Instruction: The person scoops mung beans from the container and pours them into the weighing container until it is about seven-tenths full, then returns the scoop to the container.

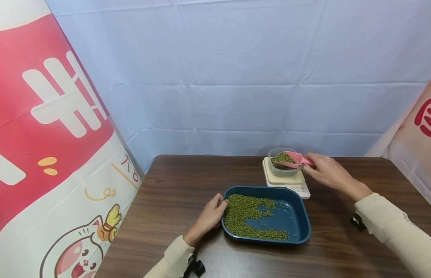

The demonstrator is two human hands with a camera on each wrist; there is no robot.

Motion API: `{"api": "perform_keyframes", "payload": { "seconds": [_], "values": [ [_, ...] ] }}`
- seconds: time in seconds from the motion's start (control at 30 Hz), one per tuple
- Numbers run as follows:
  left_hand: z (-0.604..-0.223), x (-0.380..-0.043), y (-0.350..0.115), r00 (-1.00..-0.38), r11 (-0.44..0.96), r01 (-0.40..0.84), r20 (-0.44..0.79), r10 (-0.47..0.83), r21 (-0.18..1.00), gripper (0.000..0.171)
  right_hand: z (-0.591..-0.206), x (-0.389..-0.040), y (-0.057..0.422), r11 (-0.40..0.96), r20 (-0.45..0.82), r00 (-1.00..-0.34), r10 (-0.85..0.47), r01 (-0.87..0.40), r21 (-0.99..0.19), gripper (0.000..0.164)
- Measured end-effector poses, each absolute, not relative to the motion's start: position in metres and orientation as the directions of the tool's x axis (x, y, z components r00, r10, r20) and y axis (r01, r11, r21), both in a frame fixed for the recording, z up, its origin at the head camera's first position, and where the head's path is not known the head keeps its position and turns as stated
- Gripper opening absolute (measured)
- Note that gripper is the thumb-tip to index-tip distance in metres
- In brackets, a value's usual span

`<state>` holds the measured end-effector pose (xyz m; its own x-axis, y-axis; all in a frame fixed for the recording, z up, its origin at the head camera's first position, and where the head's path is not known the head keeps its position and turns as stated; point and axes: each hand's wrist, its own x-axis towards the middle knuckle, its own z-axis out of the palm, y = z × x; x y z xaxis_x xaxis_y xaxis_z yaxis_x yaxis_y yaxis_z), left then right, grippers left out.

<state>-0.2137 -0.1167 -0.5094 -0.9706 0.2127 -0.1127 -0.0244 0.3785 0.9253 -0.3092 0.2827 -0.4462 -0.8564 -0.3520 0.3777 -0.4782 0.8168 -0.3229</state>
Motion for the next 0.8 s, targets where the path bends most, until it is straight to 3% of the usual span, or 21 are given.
{"api": "perform_keyframes", "payload": {
  "seconds": [0.8],
  "values": [
    [-0.508,-0.214,-0.118,-0.969,0.385,-0.017,-0.110,0.222,0.923,0.028,-0.435,-0.319,0.290,0.847,0.280,-0.881,-0.381,-0.454,-0.275,0.013]
  ]
}}
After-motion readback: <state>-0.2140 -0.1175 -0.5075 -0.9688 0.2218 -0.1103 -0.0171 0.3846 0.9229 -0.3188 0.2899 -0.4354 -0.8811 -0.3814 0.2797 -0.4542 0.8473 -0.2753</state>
